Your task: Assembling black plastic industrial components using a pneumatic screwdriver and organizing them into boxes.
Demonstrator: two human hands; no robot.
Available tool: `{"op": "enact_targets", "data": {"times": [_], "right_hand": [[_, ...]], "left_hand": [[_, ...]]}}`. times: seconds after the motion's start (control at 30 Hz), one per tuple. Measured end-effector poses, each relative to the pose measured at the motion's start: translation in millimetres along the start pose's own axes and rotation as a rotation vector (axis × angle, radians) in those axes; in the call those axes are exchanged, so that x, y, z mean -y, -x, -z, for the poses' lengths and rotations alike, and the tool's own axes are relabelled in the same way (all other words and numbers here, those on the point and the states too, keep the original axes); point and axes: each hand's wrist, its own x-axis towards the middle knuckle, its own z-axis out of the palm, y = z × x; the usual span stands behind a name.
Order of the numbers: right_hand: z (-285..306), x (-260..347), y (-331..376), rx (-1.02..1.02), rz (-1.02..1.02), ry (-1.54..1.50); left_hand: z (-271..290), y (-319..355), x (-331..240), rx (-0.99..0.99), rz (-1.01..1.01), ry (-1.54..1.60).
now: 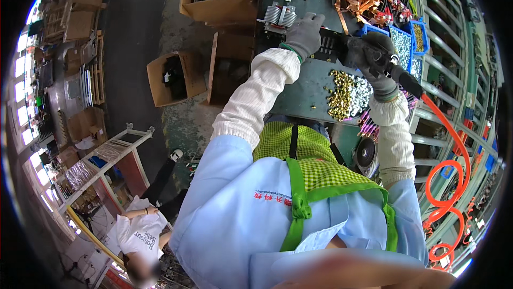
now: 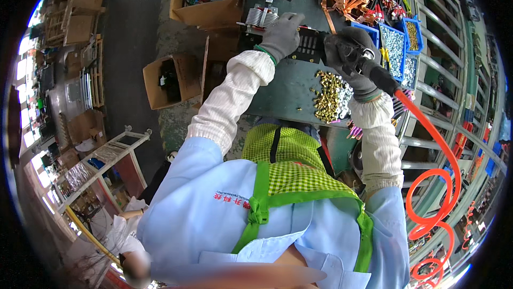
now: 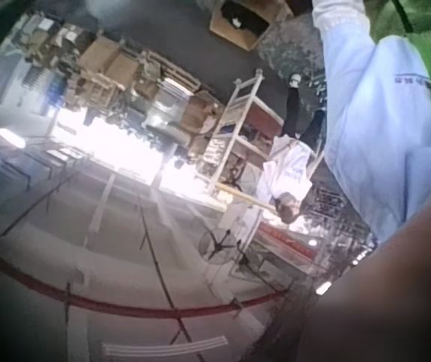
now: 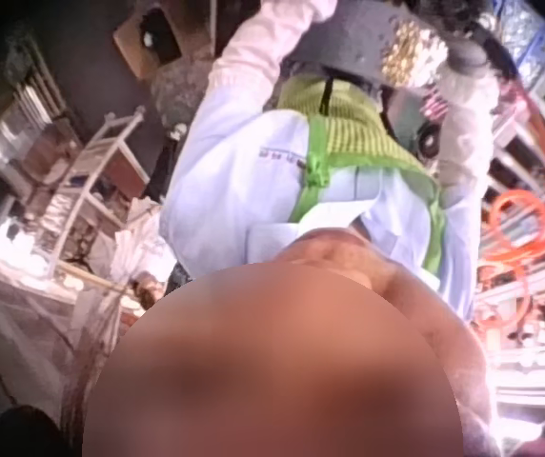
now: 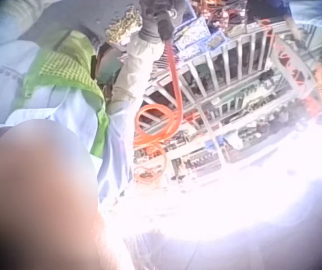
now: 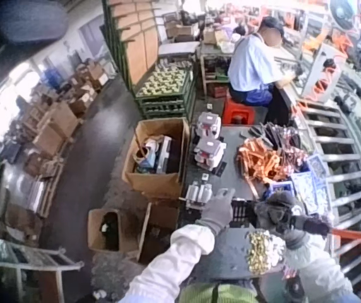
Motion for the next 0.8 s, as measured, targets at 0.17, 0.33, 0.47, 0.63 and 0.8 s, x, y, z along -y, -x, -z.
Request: {"op": "enact_targets", "data": {"times": [0.17,0.33,0.47,0.63,0.8], "right_hand": [[-9,0,-7,-0.099,0.171,0.126],[-13,2,-5,-0.124,0.154,0.192],[-14,3,4,-0.104,0.105,0.241],[5,28,20,-0.104,-0.118,0.036],[21,64,67,-0.246,0.043,0.023]], "left_hand": [[-1,0,2,0.018,-0.005,0.007],[-8,-1,6,-0.041,-0.029,-0.007],[-8,-3,6,-0.040,-0.043,-0.031],[5,-7,-10,-0.021,-0.189,-0.041],[16,-7,-19,0.153,-0.153,-0.322]]}}
